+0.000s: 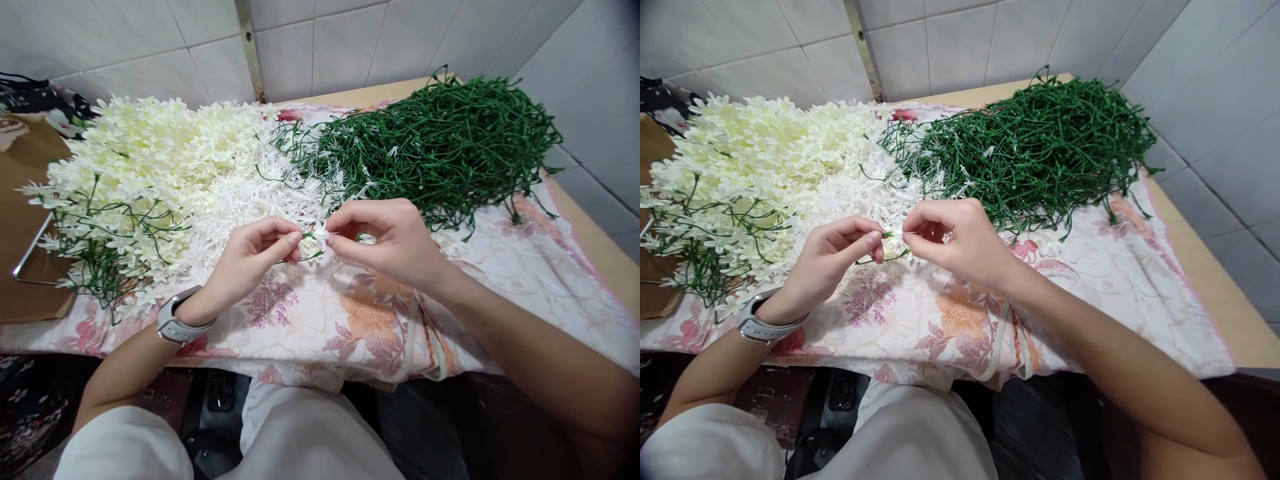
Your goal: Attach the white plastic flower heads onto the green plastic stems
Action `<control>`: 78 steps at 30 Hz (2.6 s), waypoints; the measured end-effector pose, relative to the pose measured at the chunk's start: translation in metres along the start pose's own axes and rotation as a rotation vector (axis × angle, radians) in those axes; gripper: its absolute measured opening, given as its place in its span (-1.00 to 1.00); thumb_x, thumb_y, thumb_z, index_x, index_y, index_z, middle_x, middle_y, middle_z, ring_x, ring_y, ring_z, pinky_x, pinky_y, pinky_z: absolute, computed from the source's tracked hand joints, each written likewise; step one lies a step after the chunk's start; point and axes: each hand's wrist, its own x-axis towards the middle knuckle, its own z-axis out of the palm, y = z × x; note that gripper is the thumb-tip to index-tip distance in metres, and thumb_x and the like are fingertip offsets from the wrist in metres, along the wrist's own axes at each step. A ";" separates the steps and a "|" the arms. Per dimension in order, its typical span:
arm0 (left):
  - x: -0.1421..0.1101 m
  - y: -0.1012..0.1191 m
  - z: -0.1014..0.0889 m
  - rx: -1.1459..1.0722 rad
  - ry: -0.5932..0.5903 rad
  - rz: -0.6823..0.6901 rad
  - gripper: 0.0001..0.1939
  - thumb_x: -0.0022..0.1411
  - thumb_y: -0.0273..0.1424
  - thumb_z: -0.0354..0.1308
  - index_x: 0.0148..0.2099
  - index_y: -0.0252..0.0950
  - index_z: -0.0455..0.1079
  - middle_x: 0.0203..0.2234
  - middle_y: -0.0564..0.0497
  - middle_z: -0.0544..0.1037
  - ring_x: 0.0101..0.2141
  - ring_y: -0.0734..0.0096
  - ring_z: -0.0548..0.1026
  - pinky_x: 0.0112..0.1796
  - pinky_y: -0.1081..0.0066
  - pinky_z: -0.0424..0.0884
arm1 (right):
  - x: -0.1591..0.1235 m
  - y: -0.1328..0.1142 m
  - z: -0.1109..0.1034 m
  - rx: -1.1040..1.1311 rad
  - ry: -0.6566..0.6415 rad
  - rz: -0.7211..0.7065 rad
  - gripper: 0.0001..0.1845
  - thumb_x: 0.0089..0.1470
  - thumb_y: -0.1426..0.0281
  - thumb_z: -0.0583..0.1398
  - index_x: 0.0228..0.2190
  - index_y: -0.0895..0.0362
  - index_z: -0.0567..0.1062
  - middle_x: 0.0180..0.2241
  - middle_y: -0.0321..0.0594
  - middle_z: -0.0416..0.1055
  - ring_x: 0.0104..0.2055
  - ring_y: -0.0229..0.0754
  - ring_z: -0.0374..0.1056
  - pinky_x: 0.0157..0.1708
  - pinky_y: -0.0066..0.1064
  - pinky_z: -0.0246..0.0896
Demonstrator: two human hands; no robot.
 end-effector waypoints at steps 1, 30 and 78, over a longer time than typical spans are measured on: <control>0.000 -0.001 0.000 0.011 0.001 0.005 -0.87 0.21 -0.35 0.21 -0.27 -0.32 0.45 -0.54 0.05 0.53 -0.48 0.53 0.51 -0.40 0.54 0.45 | 0.000 0.000 0.000 -0.014 -0.005 -0.010 -0.88 -0.01 0.52 0.20 -0.53 0.10 0.47 -0.54 -0.35 0.42 -0.53 -0.35 0.27 -0.51 -0.48 0.20; -0.004 -0.013 0.003 0.356 0.149 0.280 -0.74 0.21 -0.41 0.20 -0.07 -0.25 0.25 -0.32 0.05 0.52 -0.24 0.45 0.56 -0.18 0.45 0.49 | -0.003 0.011 0.015 -0.073 -0.003 -0.063 -0.90 0.07 0.51 0.17 -0.46 0.16 0.48 -0.47 -0.30 0.46 -0.48 -0.36 0.28 -0.48 -0.49 0.14; -0.012 -0.012 0.009 0.367 0.162 0.364 -0.86 0.13 -0.61 0.15 -0.38 -0.30 0.27 -0.44 0.04 0.50 -0.37 0.50 0.51 -0.31 0.51 0.46 | -0.016 0.013 0.036 0.056 0.094 -0.079 -0.91 0.04 0.54 0.19 -0.44 0.14 0.48 -0.50 -0.30 0.43 -0.49 -0.34 0.30 -0.49 -0.46 0.18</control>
